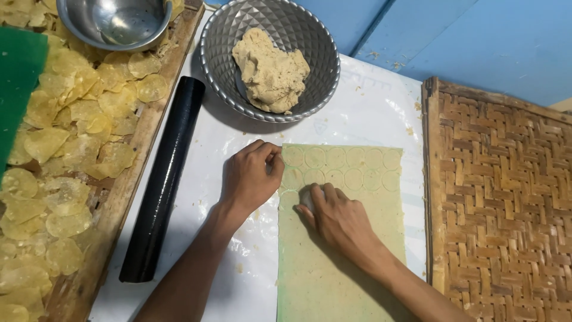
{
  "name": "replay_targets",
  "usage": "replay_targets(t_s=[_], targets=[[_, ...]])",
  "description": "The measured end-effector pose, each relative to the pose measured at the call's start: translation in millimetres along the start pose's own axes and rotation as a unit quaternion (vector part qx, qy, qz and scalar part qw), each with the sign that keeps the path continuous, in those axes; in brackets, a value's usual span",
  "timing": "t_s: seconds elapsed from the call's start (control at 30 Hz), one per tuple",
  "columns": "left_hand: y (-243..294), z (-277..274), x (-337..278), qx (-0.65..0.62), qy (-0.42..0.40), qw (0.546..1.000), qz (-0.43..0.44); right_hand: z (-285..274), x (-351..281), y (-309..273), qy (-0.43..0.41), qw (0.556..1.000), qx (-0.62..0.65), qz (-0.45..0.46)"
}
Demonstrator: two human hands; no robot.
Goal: Cutting small circles from a rolled-out sheet of dough and placing them on a tray for further processing.
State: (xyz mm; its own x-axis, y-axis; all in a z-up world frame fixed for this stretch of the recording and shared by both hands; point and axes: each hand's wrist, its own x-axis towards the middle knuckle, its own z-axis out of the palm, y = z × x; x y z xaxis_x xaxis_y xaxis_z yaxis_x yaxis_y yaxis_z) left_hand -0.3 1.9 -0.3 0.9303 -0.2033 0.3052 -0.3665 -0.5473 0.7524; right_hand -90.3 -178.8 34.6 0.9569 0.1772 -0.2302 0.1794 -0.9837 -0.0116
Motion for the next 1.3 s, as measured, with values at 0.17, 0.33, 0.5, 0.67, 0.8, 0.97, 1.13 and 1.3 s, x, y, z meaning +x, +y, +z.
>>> replay_targets(t_s=[0.17,0.33,0.5,0.67,0.8,0.97,1.13,1.3], targets=[[1.3,-0.8,-0.7,-0.001,0.004,1.0,-0.001,-15.0,-19.5,8.6,0.038,0.99,0.13,0.023],[1.9,1.2,0.0,0.019,0.01,1.0,0.022,3.7,-34.4,45.5,0.075,0.983,0.155,0.065],[1.8,1.8,0.2,0.017,0.035,0.999,0.039,-13.2,-35.4,33.0,0.052,0.988,0.134,0.055],[3.6,0.5,0.1,0.017,0.027,0.999,0.03,-13.0,-28.5,28.8,0.06,0.99,0.119,0.042],[2.8,1.1,0.3,0.017,0.014,1.0,0.016,-11.8,-24.1,27.4,0.056,0.994,0.09,0.04],[4.9,0.4,-0.4,0.019,0.012,1.0,0.016,-28.4,-20.2,1.4,0.073,0.991,0.078,0.079],[5.5,-0.5,0.7,0.015,0.019,0.999,0.021,-12.1,-15.4,30.1,0.031,0.998,0.047,0.002],[3.5,-2.1,-1.0,0.019,0.0,1.0,0.012,-12.9,-16.5,17.4,-0.022,0.996,-0.024,0.079]])
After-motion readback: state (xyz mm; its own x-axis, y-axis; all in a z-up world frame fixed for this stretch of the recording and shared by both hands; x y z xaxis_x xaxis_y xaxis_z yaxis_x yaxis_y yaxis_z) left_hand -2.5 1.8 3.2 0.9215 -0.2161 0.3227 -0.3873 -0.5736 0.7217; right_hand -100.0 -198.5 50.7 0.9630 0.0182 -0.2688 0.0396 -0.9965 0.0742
